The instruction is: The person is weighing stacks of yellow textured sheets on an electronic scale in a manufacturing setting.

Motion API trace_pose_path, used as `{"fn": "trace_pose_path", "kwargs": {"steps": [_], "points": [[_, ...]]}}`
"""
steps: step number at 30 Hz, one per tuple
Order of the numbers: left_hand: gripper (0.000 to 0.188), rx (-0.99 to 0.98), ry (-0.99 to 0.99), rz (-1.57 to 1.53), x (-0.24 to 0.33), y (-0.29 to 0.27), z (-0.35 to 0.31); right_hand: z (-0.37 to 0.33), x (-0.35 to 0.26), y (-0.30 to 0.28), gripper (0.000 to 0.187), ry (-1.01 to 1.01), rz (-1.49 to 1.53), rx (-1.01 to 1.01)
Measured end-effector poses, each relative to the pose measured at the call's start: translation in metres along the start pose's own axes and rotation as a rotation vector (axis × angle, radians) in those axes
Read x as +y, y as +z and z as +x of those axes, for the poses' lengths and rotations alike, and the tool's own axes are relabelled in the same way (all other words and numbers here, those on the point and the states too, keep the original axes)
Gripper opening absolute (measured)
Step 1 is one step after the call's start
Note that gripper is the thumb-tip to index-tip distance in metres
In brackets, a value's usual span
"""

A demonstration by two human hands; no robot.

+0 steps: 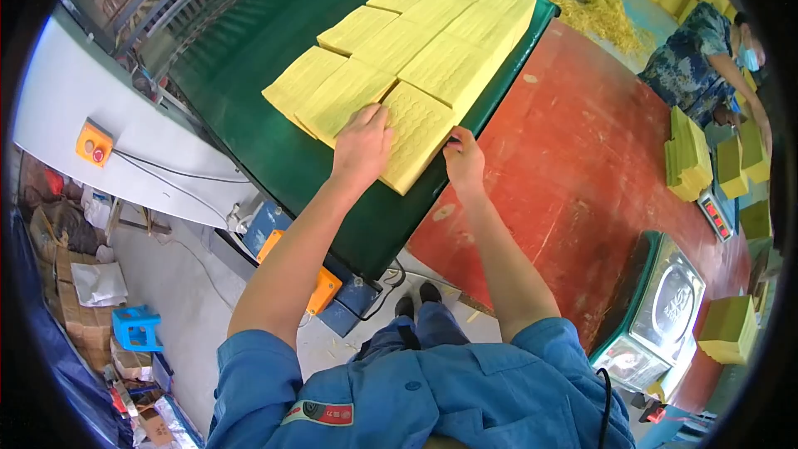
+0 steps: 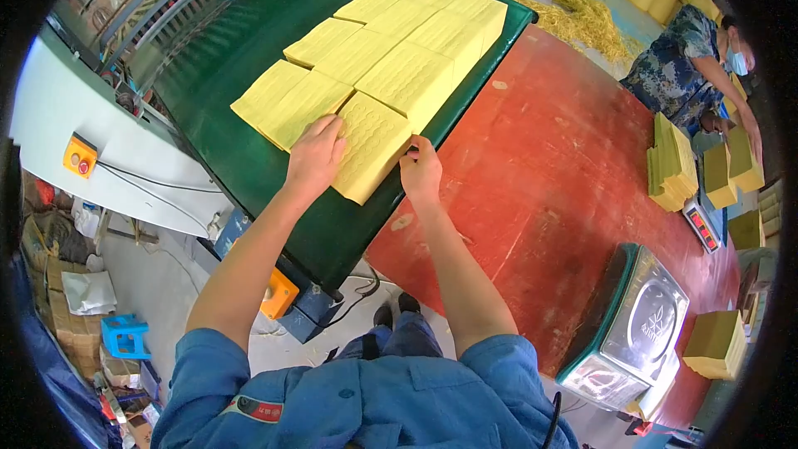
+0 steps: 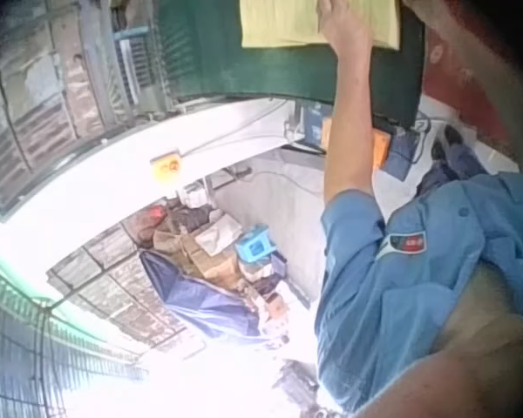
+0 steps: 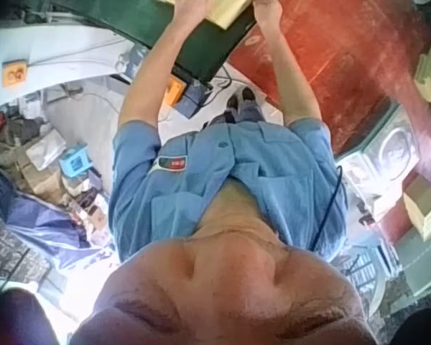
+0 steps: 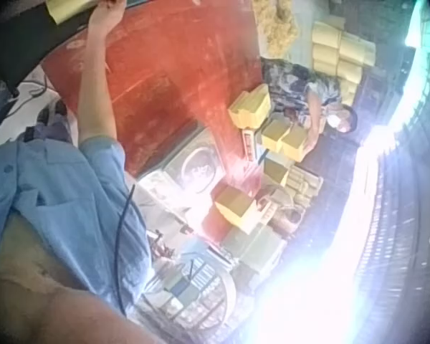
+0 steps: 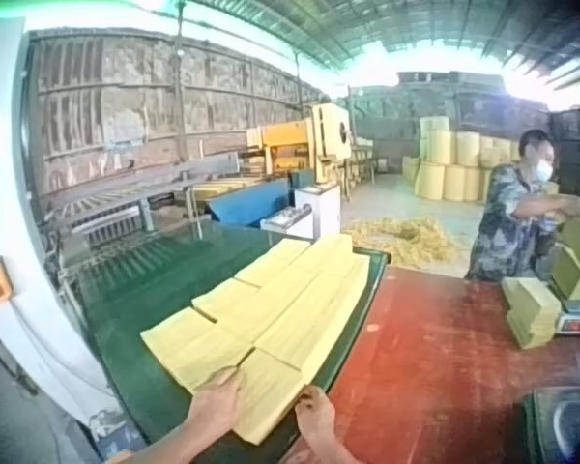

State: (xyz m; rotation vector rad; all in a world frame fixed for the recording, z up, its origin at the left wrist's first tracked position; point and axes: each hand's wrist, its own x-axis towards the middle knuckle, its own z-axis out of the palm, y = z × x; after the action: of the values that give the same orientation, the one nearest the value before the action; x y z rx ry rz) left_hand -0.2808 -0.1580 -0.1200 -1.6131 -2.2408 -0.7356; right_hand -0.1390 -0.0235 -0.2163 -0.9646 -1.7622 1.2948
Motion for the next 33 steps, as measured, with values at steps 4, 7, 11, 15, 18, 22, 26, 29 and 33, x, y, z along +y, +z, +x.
{"fn": "trace_pose_path", "kwargs": {"steps": [4, 7, 11, 15, 18, 22, 26, 29, 33], "points": [[0.03, -0.034, 0.0, -0.082, -0.002, -0.003, -0.007, -0.009, 0.005, -0.011, 0.025, 0.018, -0.022, 0.019], [0.033, -0.123, -0.014, -0.228, -0.004, -0.024, -0.028, -0.047, -0.008, -0.033, 0.022, 0.023, -0.058, -0.047], [0.039, -0.258, 0.126, -0.409, 0.016, -0.042, -0.054, -0.123, -0.001, -0.08, 0.024, 0.13, -0.113, -0.158], [0.043, -0.35, 0.32, -0.524, 0.05, -0.044, -0.069, -0.206, -0.029, -0.11, 0.029, 0.135, 0.012, -0.063], [0.043, -0.364, 0.372, -0.597, 0.077, -0.04, -0.082, -0.258, -0.027, -0.124, 0.028, 0.298, 0.088, 0.068], [0.045, -0.282, 0.36, -0.594, 0.119, -0.039, -0.1, -0.313, -0.024, -0.132, 0.025, 0.466, 0.387, 0.263], [0.045, -0.246, 0.412, -0.599, 0.158, -0.03, -0.116, -0.332, -0.015, -0.128, 0.033, 0.7, 0.717, 0.267], [0.05, -0.275, 0.437, -0.625, 0.186, -0.035, -0.125, -0.335, -0.012, -0.127, 0.038, 0.577, 0.985, 0.278], [0.058, -0.313, 0.379, -0.56, 0.202, -0.044, -0.141, -0.346, -0.033, -0.142, 0.042, 0.582, 0.992, 0.322]]}}
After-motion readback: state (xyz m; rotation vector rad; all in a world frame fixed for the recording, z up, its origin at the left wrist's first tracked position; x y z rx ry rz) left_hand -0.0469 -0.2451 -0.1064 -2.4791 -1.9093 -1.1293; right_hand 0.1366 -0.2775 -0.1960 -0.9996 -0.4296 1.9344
